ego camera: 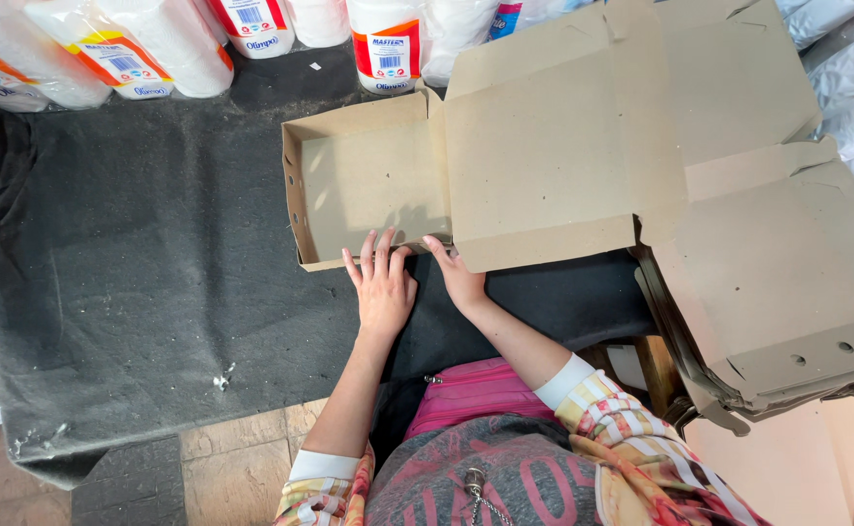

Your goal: The person takes flat cardboard templates from a stack and folds them into small boxes, placing the finished boxes to the side.

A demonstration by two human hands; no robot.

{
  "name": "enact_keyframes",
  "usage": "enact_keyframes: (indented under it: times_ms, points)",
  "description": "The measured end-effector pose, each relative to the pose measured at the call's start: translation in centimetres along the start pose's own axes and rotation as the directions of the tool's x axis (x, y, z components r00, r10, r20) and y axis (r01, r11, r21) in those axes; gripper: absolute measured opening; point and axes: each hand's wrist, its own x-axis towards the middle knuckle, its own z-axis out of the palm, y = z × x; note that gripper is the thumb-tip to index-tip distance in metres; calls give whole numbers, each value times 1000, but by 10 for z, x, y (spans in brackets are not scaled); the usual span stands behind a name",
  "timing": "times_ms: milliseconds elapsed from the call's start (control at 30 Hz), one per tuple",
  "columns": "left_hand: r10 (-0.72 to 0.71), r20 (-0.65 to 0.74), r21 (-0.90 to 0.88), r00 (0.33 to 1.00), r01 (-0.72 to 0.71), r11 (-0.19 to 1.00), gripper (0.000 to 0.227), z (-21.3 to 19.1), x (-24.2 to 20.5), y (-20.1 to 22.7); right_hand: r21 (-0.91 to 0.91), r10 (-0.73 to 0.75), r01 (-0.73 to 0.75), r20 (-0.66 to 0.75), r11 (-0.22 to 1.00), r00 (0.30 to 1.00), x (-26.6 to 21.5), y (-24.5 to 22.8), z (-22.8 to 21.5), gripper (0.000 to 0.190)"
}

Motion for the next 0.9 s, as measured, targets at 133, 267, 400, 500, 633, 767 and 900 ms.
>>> enact_keyframes:
  times_ms: [133, 267, 400, 500, 633, 767, 900]
  points:
    - [9, -11, 13, 1000, -9, 1000, 42, 2, -1, -1, -38, -81, 78, -56, 996, 995, -14, 69, 42, 62]
    - [9, -30, 17, 1000, -8, 1000, 41, 1, 1, 1, -63, -176, 169, -129, 984, 976, -11, 85, 49, 67]
    - [12, -57, 94, 998, -7, 996, 39, 24, -7, -8, 312, 72, -46, -72, 949, 995, -18, 105, 65, 61]
    - [39, -68, 174, 997, -26, 984, 34, 39, -14, -14, 445, 246, -373, 317, 814, 916, -1, 19, -9, 42]
    - [113, -151, 187, 982, -84, 979, 23, 19, -6, -33, 391, 188, -446, 544, 805, 817, 10, 48, -26, 53]
    - [186, -176, 210, 967, -147, 967, 15, -15, -5, -64, 594, -4, -353, 515, 722, 857, 21, 0, -82, 28]
    - [252, -118, 311, 961, -205, 928, 10, -39, -28, -108, 708, 222, -447, 393, 547, 893, 9, 78, -78, 23]
